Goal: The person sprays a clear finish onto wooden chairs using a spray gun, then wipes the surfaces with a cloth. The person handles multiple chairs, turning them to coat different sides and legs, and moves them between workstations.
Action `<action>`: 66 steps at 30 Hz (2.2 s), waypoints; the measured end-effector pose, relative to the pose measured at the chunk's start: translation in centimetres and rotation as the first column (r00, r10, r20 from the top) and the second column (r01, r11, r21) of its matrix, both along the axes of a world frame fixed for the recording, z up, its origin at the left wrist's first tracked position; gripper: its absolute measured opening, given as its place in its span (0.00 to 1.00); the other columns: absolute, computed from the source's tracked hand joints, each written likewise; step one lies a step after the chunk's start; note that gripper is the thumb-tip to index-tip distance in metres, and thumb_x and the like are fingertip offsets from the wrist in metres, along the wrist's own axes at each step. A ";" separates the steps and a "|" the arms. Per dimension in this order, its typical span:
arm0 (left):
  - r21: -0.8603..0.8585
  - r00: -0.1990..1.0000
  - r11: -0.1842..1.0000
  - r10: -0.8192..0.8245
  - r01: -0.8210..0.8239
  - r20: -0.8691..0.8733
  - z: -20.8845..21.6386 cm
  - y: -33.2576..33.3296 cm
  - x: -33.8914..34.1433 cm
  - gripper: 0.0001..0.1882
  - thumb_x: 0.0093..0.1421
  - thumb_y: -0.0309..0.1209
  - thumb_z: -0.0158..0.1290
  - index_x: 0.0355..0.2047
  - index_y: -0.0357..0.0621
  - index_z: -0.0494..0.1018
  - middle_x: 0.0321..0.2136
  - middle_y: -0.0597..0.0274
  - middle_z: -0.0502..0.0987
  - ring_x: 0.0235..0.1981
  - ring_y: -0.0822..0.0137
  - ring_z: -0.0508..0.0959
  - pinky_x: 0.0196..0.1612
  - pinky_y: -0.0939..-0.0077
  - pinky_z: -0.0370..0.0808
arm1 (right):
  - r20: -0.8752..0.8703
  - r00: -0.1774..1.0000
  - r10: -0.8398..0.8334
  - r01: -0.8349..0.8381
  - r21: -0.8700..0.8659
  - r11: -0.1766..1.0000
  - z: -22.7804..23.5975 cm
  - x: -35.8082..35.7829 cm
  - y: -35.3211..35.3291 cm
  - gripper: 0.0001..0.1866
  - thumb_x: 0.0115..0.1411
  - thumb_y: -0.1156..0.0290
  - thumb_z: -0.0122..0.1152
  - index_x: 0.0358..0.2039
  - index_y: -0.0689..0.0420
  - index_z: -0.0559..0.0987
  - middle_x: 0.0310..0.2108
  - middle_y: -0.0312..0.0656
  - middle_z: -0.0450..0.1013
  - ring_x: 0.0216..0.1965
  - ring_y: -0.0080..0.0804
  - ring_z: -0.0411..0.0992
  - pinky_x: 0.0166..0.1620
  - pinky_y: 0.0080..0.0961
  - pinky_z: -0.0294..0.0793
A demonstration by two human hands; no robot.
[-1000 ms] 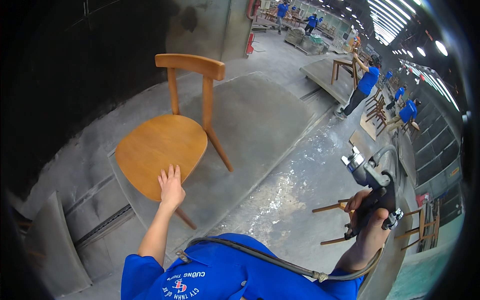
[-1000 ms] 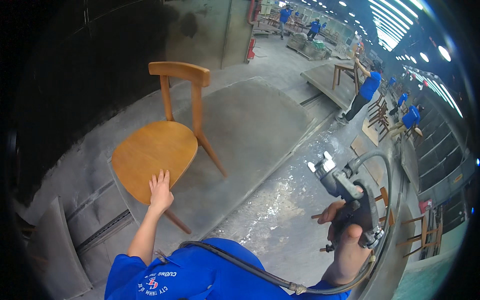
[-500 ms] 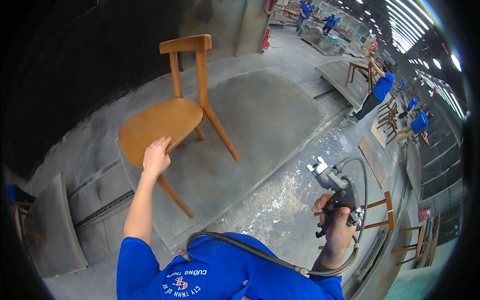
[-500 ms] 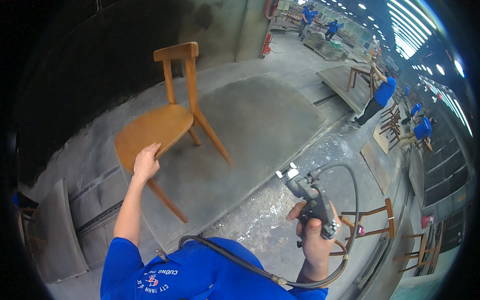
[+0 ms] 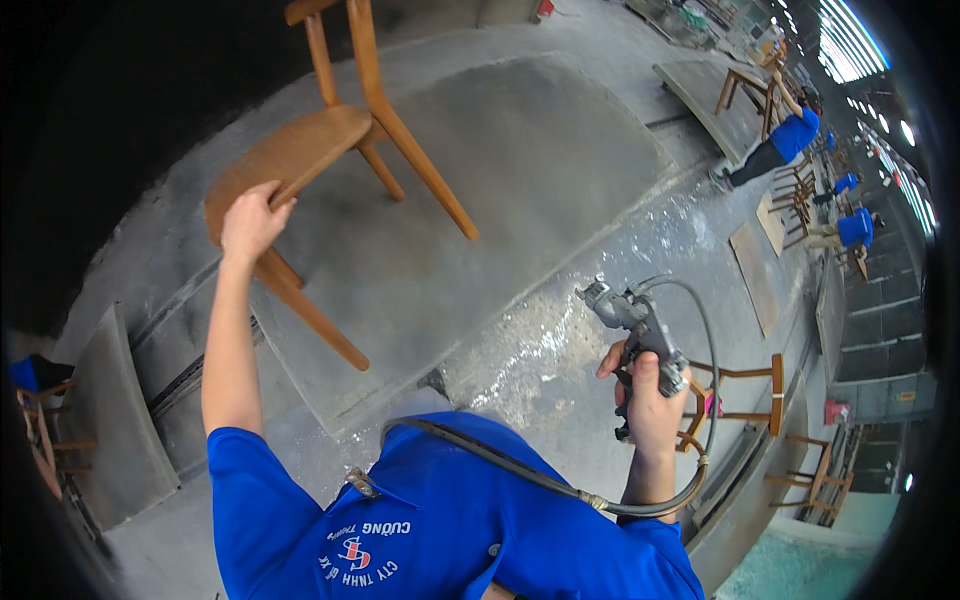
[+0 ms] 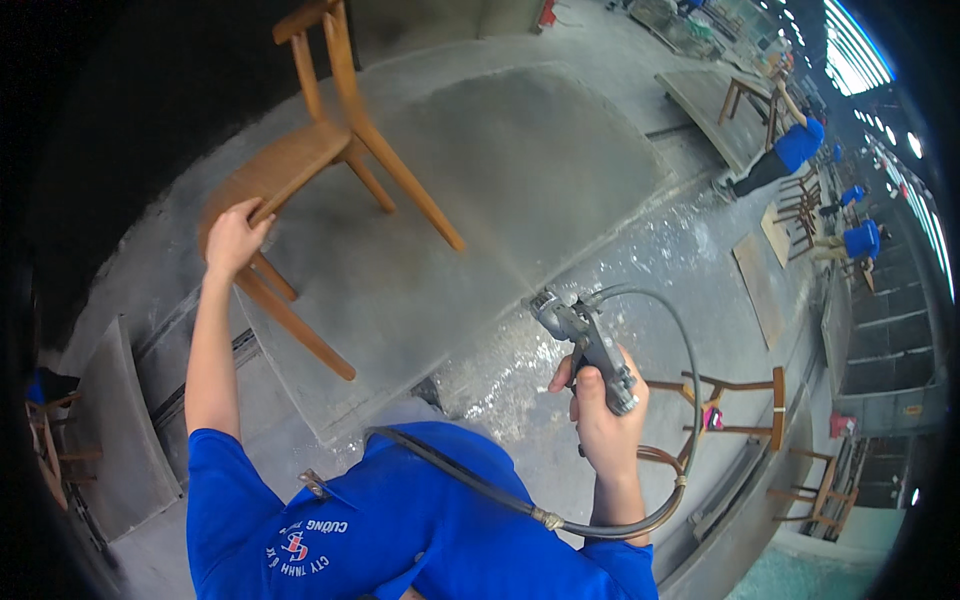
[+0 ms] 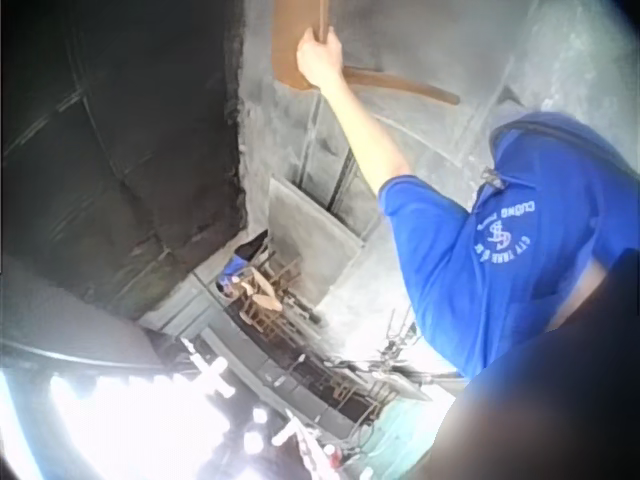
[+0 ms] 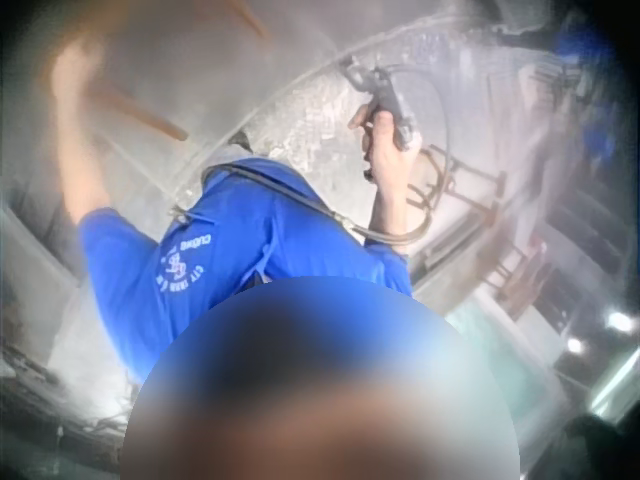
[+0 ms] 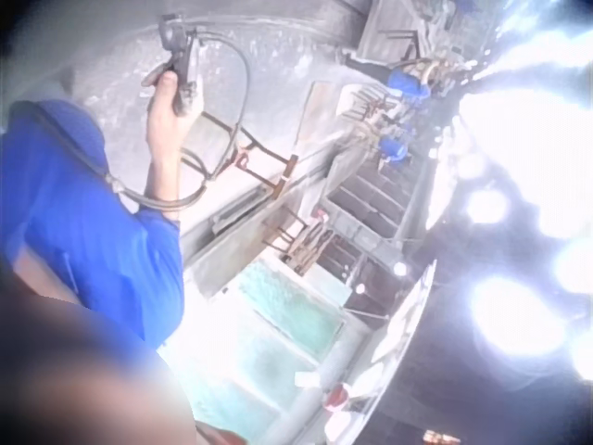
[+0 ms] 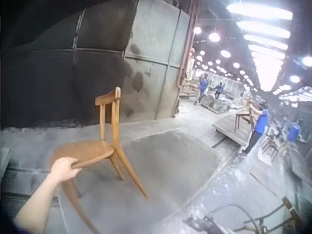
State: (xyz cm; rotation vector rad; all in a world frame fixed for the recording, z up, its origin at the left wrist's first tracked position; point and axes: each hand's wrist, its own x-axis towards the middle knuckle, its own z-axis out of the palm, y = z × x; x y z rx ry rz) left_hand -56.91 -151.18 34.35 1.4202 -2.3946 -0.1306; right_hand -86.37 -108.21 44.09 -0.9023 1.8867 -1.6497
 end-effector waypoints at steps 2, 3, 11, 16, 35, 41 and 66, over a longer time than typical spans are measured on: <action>0.002 1.000 1.000 -0.017 0.017 0.013 -0.1 -1.0 -0.1 0.24 0.60 0.42 0.59 0.51 0.40 0.79 0.48 0.48 0.80 0.51 0.50 0.79 0.54 0.60 0.75 | 0.025 0.997 -0.078 0.074 0.120 0.990 -2.0 -0.5 0.0 0.20 0.71 0.55 0.56 0.47 0.63 0.77 0.24 0.37 0.76 0.17 0.12 0.63 0.20 0.13 0.58; 0.006 0.999 1.000 -0.028 0.028 0.026 -0.1 -1.5 -0.3 0.23 0.61 0.42 0.58 0.51 0.40 0.78 0.48 0.48 0.80 0.51 0.49 0.79 0.54 0.60 0.75 | 0.021 0.994 -0.105 0.099 0.182 0.978 -3.0 -0.8 0.0 0.19 0.71 0.56 0.56 0.45 0.62 0.77 0.24 0.37 0.76 0.17 0.13 0.63 0.19 0.13 0.59; 0.050 0.997 0.999 0.006 -0.010 0.075 0.7 -3.0 -1.3 0.24 0.62 0.42 0.56 0.56 0.44 0.76 0.50 0.49 0.79 0.52 0.47 0.78 0.55 0.58 0.74 | 0.089 0.949 -0.302 0.254 0.348 0.902 -4.8 -2.6 1.3 0.21 0.72 0.52 0.52 0.42 0.61 0.78 0.22 0.36 0.75 0.18 0.15 0.66 0.19 0.15 0.62; 0.060 0.992 0.998 0.018 -0.026 0.127 0.6 -3.8 -2.2 0.23 0.63 0.41 0.55 0.56 0.48 0.76 0.50 0.49 0.80 0.52 0.47 0.78 0.55 0.58 0.74 | 0.006 0.974 -0.229 0.195 0.500 0.844 -4.4 -6.4 1.6 0.24 0.73 0.49 0.49 0.42 0.59 0.78 0.21 0.36 0.75 0.18 0.16 0.67 0.17 0.14 0.60; 0.135 0.819 0.853 0.423 -0.505 0.389 -2.1 -8.4 -6.6 0.27 0.60 0.37 0.51 0.61 0.52 0.73 0.49 0.41 0.79 0.53 0.43 0.78 0.55 0.55 0.74 | 0.385 0.916 -0.111 -0.106 0.501 0.859 -10.7 -38.2 -8.2 0.28 0.70 0.41 0.48 0.38 0.58 0.76 0.22 0.38 0.75 0.22 0.20 0.72 0.18 0.14 0.63; 0.177 0.807 0.827 0.437 -0.534 0.397 -1.2 -7.2 -8.7 0.30 0.59 0.43 0.54 0.62 0.54 0.72 0.48 0.40 0.79 0.52 0.44 0.79 0.54 0.56 0.74 | 0.627 0.777 0.055 -0.232 0.205 0.951 -11.1 -43.3 -9.4 0.39 0.67 0.33 0.43 0.38 0.65 0.74 0.25 0.45 0.75 0.26 0.28 0.76 0.18 0.15 0.63; 0.031 0.730 0.767 0.597 -0.641 0.333 -0.2 0.3 -16.6 0.29 0.53 0.29 0.58 0.58 0.48 0.75 0.59 0.56 0.75 0.60 0.55 0.74 0.62 0.62 0.71 | 0.438 0.715 0.544 -0.282 -0.532 0.798 -6.4 -44.9 -19.8 0.54 0.58 0.24 0.44 0.57 0.70 0.67 0.21 0.44 0.72 0.12 0.27 0.66 0.25 0.27 0.74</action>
